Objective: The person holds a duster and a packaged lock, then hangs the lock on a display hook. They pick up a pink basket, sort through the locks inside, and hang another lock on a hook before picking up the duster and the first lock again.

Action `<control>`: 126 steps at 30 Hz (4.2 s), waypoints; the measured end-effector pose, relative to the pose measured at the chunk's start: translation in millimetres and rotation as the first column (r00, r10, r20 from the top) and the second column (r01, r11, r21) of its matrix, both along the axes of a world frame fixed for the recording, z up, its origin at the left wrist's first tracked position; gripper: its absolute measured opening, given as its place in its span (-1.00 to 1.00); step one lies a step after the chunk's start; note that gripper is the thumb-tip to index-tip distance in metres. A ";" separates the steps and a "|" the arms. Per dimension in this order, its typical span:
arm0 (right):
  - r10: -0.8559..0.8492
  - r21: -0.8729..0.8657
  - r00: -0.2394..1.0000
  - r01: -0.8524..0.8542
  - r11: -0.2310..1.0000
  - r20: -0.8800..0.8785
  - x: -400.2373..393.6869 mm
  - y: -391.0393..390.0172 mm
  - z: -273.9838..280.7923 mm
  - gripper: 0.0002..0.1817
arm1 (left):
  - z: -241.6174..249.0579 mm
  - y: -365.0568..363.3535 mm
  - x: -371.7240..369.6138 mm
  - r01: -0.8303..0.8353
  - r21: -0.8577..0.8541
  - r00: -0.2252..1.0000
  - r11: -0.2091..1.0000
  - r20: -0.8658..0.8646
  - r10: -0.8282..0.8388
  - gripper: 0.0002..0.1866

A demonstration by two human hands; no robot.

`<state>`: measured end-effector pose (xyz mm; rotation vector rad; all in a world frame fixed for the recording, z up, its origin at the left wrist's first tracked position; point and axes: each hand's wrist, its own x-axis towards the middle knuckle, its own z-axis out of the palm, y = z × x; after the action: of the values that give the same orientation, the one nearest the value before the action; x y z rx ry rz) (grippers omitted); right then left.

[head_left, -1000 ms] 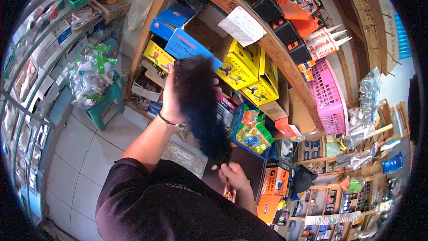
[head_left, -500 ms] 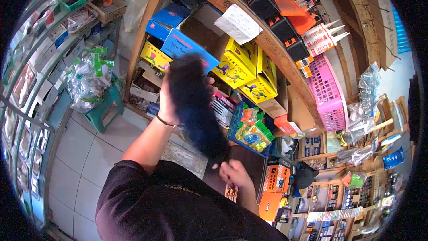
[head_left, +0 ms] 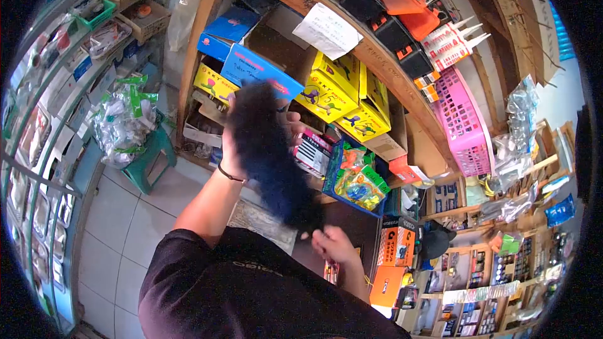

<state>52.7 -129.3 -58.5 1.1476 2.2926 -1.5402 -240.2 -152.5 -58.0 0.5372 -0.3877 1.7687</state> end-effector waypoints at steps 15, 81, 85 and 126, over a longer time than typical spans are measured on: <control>-0.020 -0.162 1.000 0.019 0.987 -0.004 -6.3 -10.5 7.1 -0.60 | -26.1 26.1 0.9 -0.126 -0.155 0.989 0.980 -0.096 0.112 -0.34; -0.073 -0.038 0.949 0.065 0.997 -0.307 121.5 96.4 -39.7 -0.56 | 85.6 89.0 142.6 -0.282 -0.223 0.928 0.933 -0.310 0.206 -0.29; -0.082 -0.109 0.943 0.049 0.993 -0.323 131.1 90.0 -45.9 -0.59 | 84.6 96.9 151.3 -0.257 -0.164 0.899 0.952 -0.402 0.173 -0.33; -0.064 -0.081 0.961 0.044 0.996 -0.268 130.3 70.4 -13.4 -0.63 | 62.5 133.0 147.5 -0.294 -0.270 0.793 0.917 -0.605 0.076 -0.35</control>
<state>183.0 -58.9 -71.9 1.0458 2.3609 -1.8915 -92.7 -19.5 4.5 0.8454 0.4304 1.7028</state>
